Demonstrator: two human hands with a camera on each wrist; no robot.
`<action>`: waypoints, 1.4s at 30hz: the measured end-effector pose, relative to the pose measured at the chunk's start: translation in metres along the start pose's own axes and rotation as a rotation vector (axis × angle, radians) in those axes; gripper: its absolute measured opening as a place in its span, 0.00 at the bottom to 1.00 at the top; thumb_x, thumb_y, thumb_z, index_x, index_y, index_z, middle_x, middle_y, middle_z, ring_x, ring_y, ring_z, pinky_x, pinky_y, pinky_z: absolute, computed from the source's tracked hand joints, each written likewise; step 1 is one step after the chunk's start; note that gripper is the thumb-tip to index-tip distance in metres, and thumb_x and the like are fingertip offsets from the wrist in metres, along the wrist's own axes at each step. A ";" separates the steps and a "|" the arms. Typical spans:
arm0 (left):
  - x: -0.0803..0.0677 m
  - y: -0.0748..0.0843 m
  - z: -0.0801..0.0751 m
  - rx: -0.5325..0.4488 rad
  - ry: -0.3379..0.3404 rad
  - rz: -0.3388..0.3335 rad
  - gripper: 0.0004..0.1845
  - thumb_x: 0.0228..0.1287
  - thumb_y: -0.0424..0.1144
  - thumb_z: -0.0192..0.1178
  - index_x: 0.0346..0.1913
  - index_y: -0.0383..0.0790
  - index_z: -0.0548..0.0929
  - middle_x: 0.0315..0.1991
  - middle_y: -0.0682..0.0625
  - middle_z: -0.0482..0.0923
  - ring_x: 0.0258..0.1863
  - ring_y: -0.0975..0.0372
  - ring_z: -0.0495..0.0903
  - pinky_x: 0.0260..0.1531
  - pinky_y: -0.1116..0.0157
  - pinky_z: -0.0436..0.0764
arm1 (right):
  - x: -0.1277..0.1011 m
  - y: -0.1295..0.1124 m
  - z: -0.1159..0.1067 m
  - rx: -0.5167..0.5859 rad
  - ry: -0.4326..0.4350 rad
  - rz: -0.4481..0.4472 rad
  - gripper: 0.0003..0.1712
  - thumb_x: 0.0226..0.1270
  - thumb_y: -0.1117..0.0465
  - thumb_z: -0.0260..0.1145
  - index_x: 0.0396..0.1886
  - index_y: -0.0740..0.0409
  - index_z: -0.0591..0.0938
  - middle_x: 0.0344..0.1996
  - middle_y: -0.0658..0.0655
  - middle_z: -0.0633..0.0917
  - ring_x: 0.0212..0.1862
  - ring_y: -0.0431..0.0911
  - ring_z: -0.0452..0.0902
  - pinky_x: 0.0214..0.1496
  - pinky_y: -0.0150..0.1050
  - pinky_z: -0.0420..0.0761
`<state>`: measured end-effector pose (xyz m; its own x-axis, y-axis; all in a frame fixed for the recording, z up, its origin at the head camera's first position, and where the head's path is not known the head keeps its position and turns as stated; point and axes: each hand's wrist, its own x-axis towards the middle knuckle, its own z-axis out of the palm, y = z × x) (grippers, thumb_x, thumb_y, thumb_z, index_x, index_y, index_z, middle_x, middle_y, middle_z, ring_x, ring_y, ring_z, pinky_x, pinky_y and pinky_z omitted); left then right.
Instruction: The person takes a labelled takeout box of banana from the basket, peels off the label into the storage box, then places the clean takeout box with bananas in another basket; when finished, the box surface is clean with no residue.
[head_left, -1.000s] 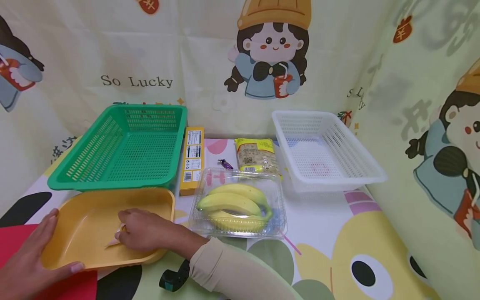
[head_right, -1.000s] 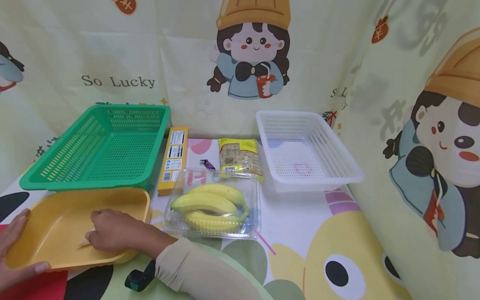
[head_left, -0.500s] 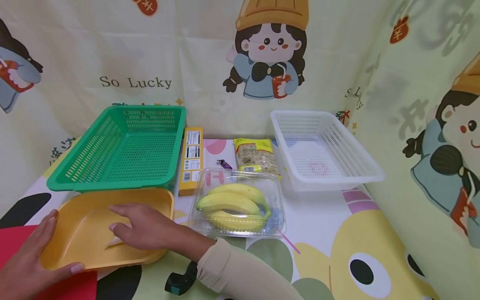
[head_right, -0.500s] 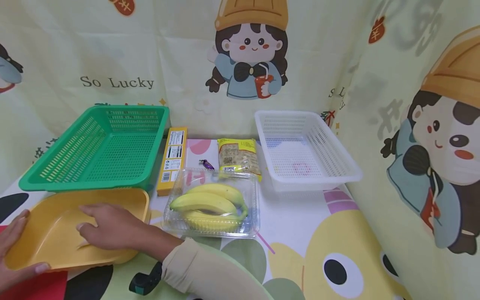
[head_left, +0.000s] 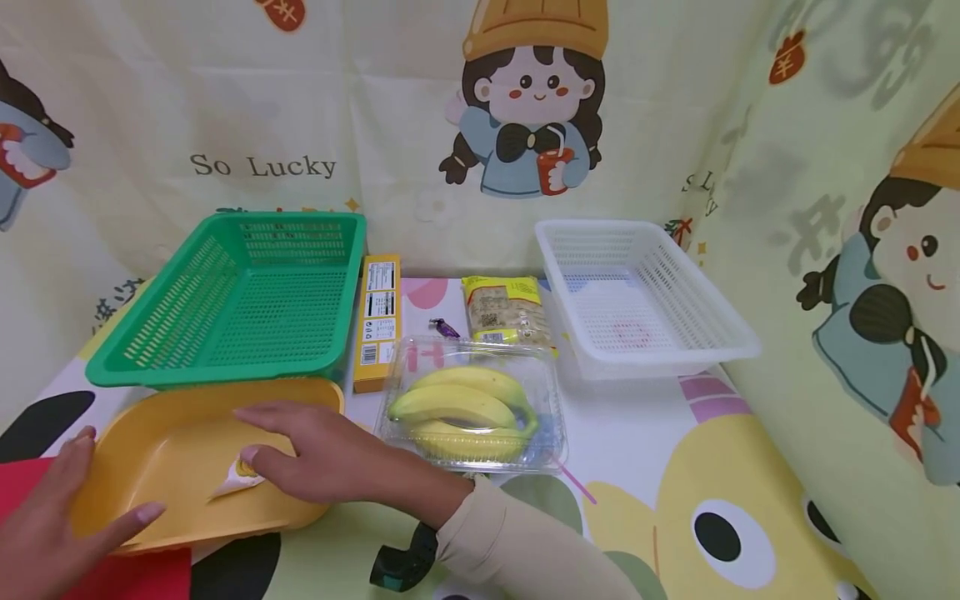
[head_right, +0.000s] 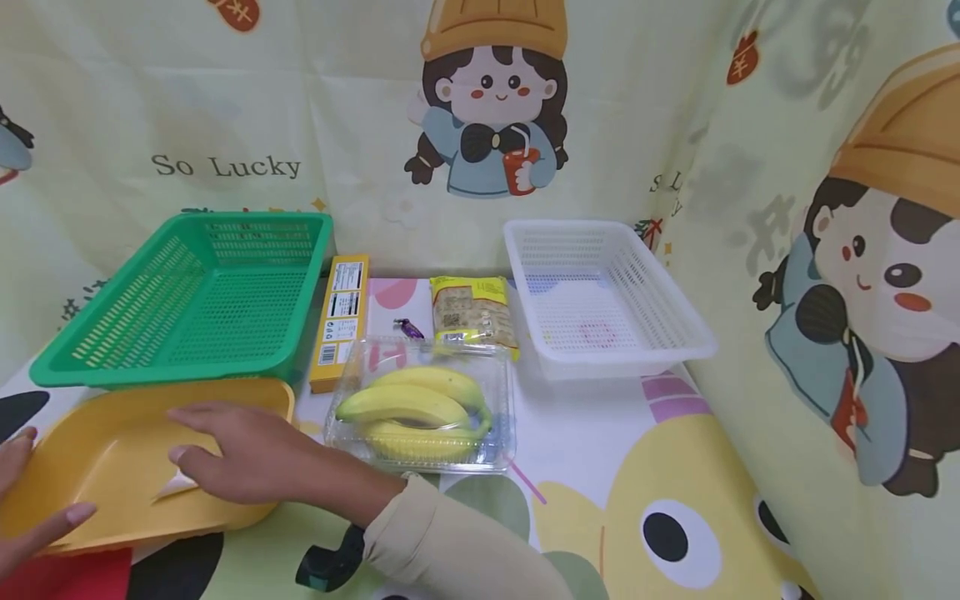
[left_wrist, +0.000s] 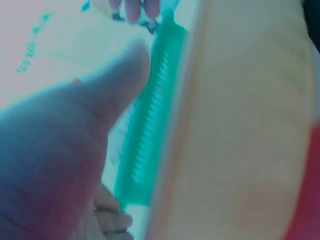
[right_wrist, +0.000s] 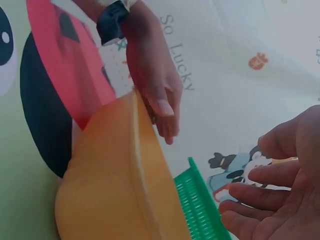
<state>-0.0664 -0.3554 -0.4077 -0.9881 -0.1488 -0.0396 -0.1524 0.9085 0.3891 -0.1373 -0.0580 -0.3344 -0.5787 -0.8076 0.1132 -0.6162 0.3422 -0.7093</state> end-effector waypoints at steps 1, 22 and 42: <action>-0.001 0.006 -0.002 -0.005 0.021 -0.003 0.64 0.60 0.60 0.63 0.70 0.25 0.26 0.70 0.23 0.26 0.61 0.26 0.44 0.40 0.29 0.65 | -0.002 0.000 -0.002 0.004 0.004 -0.007 0.27 0.78 0.50 0.50 0.73 0.48 0.67 0.68 0.40 0.67 0.67 0.27 0.56 0.61 0.20 0.61; -0.018 0.122 -0.007 -0.266 0.052 0.385 0.45 0.64 0.46 0.65 0.78 0.55 0.50 0.74 0.44 0.55 0.60 0.39 0.70 0.37 0.69 0.82 | -0.057 0.027 -0.043 0.097 0.151 -0.084 0.24 0.77 0.58 0.53 0.69 0.57 0.71 0.66 0.48 0.73 0.67 0.35 0.62 0.65 0.30 0.65; 0.011 0.192 0.020 -0.372 -0.073 0.553 0.52 0.63 0.57 0.63 0.78 0.40 0.44 0.78 0.48 0.40 0.74 0.47 0.45 0.63 0.39 0.59 | -0.103 0.044 -0.070 0.088 0.276 -0.018 0.26 0.74 0.61 0.58 0.70 0.49 0.71 0.68 0.47 0.71 0.69 0.36 0.60 0.67 0.41 0.65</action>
<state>-0.1067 -0.1744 -0.3518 -0.9195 0.3386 0.1998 0.3815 0.6463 0.6609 -0.1421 0.0737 -0.3282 -0.6993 -0.6477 0.3025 -0.5856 0.2763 -0.7621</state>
